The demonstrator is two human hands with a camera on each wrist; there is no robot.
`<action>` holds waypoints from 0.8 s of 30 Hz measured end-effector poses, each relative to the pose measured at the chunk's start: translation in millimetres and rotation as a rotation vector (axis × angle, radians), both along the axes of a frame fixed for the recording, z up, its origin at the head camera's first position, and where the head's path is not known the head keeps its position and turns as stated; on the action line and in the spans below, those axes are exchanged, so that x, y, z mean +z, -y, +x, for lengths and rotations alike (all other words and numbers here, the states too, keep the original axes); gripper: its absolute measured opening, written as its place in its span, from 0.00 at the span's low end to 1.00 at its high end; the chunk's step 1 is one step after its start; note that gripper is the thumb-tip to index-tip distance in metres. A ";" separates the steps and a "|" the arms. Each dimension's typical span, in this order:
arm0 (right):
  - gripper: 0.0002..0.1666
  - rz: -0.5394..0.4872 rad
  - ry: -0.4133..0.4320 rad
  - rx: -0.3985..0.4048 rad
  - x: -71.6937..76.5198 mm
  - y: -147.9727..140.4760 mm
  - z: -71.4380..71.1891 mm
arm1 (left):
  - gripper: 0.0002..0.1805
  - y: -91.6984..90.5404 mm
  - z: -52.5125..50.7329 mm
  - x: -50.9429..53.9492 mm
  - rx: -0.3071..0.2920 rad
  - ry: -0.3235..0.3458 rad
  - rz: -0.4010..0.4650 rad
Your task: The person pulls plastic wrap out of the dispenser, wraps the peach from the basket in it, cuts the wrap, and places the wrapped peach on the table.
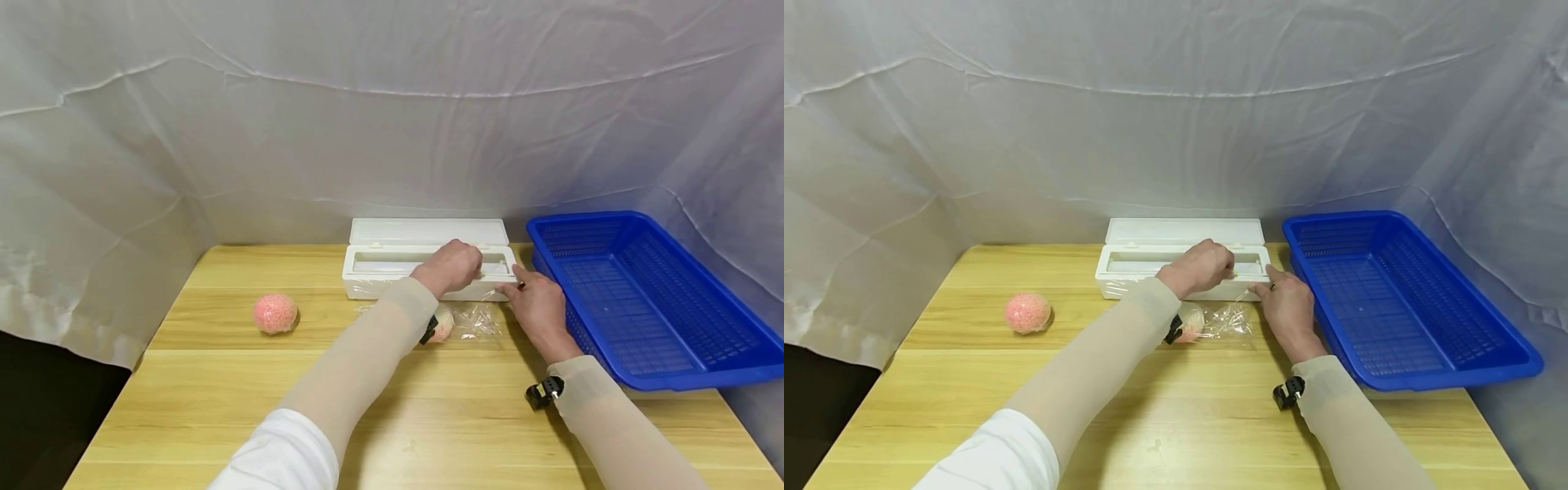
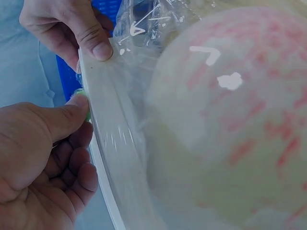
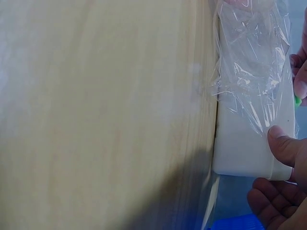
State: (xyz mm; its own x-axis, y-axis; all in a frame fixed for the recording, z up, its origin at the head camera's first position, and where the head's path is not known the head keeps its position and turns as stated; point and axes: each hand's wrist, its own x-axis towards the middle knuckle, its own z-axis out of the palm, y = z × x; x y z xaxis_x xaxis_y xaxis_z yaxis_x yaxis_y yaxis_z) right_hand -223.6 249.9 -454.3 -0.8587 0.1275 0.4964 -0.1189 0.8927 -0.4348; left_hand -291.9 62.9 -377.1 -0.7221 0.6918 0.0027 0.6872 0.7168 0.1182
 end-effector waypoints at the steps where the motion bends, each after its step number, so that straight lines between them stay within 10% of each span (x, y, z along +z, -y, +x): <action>1: 0.34 -0.001 0.000 0.002 0.1 -0.1 0.2 | 0.10 0.6 0.1 -0.2 -0.001 0.003 0.003; 24: 0.35 0.000 -0.004 0.003 -0.7 1.7 -0.2 | 0.11 29.5 -0.9 -2.9 -0.033 -0.013 0.007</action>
State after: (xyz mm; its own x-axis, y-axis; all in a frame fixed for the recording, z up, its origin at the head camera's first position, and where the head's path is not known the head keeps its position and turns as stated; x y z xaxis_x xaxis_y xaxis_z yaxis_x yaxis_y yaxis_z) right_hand -223.8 248.2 -455.1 -0.8573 0.1248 0.4995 -0.1233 0.8922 -0.4345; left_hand -292.8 33.4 -380.0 -0.6989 0.7150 0.0169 0.7118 0.6931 0.1137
